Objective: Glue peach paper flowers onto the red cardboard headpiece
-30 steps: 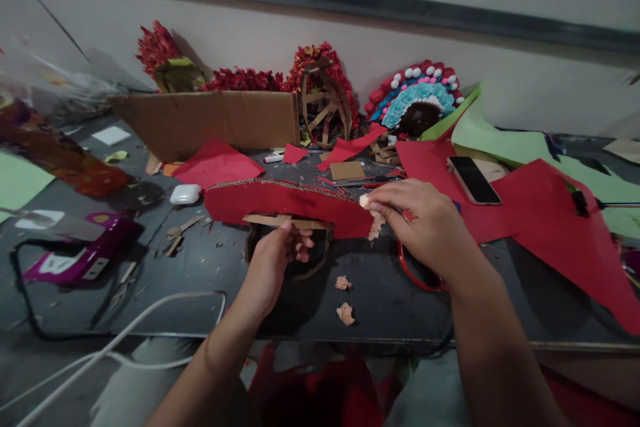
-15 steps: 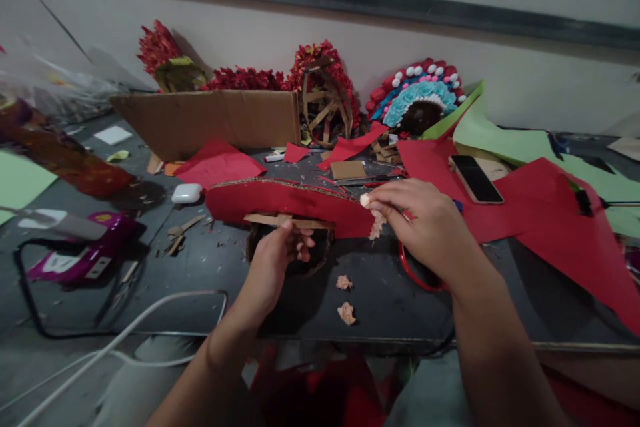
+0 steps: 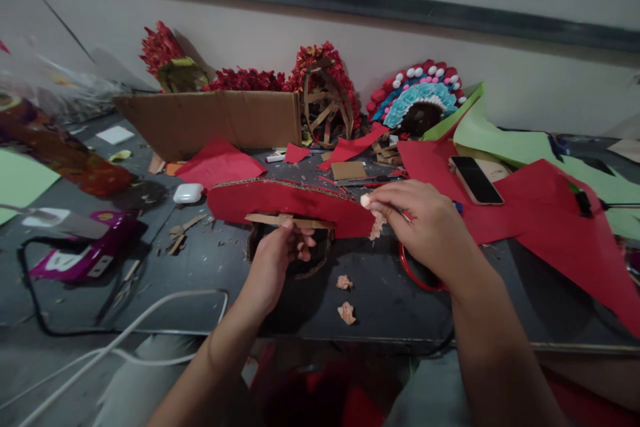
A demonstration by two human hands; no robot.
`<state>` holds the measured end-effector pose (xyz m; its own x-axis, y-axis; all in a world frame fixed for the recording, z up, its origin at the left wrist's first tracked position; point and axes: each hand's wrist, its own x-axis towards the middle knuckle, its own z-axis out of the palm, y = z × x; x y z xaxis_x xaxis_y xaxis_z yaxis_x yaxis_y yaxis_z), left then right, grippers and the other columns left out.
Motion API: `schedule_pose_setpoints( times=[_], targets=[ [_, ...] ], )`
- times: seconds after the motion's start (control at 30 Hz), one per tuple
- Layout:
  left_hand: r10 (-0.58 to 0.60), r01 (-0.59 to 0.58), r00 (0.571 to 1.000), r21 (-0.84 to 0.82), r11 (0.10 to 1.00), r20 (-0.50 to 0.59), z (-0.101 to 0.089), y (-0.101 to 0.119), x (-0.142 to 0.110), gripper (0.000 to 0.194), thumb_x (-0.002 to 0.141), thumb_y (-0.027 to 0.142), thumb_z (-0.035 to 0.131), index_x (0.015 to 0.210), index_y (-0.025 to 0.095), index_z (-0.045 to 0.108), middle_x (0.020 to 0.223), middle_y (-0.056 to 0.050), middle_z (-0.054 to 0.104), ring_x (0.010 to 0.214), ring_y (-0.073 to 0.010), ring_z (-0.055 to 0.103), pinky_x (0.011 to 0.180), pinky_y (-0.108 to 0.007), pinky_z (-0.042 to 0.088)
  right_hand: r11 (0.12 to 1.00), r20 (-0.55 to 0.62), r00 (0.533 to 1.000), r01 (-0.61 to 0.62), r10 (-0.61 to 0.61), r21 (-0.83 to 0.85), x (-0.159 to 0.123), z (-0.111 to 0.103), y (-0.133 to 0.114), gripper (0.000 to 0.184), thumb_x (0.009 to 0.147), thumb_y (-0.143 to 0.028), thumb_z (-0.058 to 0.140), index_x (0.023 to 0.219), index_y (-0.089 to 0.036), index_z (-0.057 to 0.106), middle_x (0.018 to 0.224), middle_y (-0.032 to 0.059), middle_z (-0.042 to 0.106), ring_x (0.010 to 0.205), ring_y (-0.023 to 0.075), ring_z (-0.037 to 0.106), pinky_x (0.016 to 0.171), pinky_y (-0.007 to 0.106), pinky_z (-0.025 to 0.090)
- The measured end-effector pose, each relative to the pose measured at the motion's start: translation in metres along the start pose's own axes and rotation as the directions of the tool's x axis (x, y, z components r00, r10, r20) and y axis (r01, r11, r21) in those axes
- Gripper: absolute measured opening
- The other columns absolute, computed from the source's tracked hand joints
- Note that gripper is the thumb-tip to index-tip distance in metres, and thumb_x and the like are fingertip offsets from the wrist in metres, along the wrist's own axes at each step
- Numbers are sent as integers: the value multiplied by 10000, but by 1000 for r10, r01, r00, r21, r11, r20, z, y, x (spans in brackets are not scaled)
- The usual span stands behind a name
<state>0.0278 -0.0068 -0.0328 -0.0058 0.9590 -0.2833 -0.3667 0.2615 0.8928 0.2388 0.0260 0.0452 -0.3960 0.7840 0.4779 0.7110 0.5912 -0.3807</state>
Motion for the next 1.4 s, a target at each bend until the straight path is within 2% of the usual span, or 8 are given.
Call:
schedule_pose_setpoints(
  times=[1.4],
  targets=[
    [28, -28, 1000, 5, 1000, -11, 1, 0, 0, 317, 802, 420, 479, 726, 150, 628, 661, -20, 632, 546, -123, 530, 550, -243, 415, 999, -8, 1000, -4, 3, -42, 0, 1, -1, 117, 829, -168, 550, 861, -197, 659, 922, 29, 691, 855, 172, 614, 755, 304, 444]
  ],
)
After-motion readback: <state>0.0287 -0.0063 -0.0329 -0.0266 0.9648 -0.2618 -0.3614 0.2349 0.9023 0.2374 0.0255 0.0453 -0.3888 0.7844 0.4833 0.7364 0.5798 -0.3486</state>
